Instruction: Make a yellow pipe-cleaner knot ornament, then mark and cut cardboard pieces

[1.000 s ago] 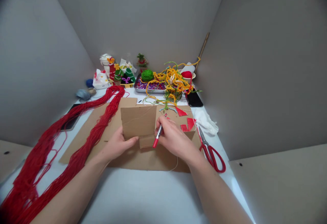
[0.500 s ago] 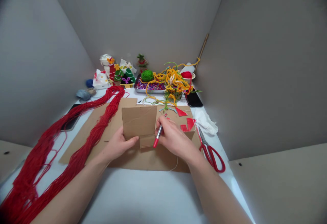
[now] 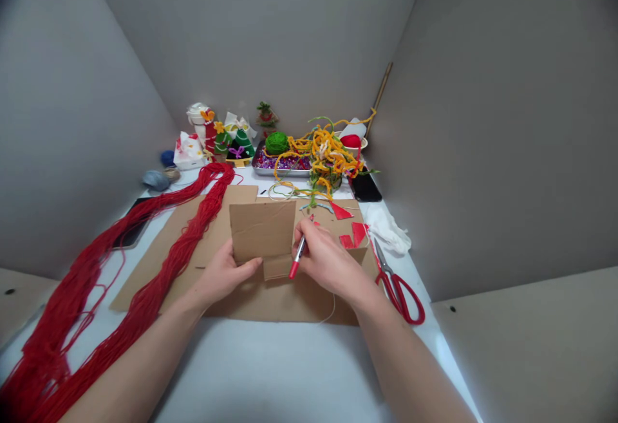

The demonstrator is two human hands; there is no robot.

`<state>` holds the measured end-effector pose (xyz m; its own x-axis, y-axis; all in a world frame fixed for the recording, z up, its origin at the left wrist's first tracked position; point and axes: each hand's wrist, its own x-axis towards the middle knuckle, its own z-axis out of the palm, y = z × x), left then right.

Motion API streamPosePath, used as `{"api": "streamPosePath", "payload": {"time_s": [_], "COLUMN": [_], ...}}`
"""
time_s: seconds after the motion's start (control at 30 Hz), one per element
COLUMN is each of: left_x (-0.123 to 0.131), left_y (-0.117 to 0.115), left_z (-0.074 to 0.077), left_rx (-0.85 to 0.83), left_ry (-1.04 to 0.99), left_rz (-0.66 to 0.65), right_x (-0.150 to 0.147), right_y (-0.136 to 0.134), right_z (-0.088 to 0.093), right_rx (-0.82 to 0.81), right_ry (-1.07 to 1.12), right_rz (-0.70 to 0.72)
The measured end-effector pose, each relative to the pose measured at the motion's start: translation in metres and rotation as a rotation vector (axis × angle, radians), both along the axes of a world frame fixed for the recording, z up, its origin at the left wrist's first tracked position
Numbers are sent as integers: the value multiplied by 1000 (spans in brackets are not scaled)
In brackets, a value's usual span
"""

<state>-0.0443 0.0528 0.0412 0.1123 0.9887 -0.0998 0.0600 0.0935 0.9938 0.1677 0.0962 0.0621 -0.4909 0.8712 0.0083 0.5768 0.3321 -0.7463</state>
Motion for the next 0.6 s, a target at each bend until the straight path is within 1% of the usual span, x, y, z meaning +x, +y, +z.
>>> {"api": "streamPosePath", "payload": {"time_s": [0.2, 0.27, 0.37, 0.43, 0.5, 0.6], "left_x": [0, -1, -4, -6, -9, -14], "left_y": [2, 4, 10, 13, 14, 11], "left_z": [0, -2, -4, -3, 0, 3], "left_rx": [22, 36, 56, 45, 17, -40], "left_ry": [7, -10, -45, -116, -235, -383], "left_rz": [21, 59, 164, 230, 273, 317], "right_x": [0, 0, 1, 4, 7, 10], "right_y": [1, 0, 0, 1, 5, 21], "right_z": [-2, -2, 0, 4, 7, 9], "right_rx": [-1, 0, 3, 4, 16, 59], "right_ry": [-15, -19, -3, 9, 15, -9], "right_rz": [-10, -10, 0, -4, -28, -60]}}
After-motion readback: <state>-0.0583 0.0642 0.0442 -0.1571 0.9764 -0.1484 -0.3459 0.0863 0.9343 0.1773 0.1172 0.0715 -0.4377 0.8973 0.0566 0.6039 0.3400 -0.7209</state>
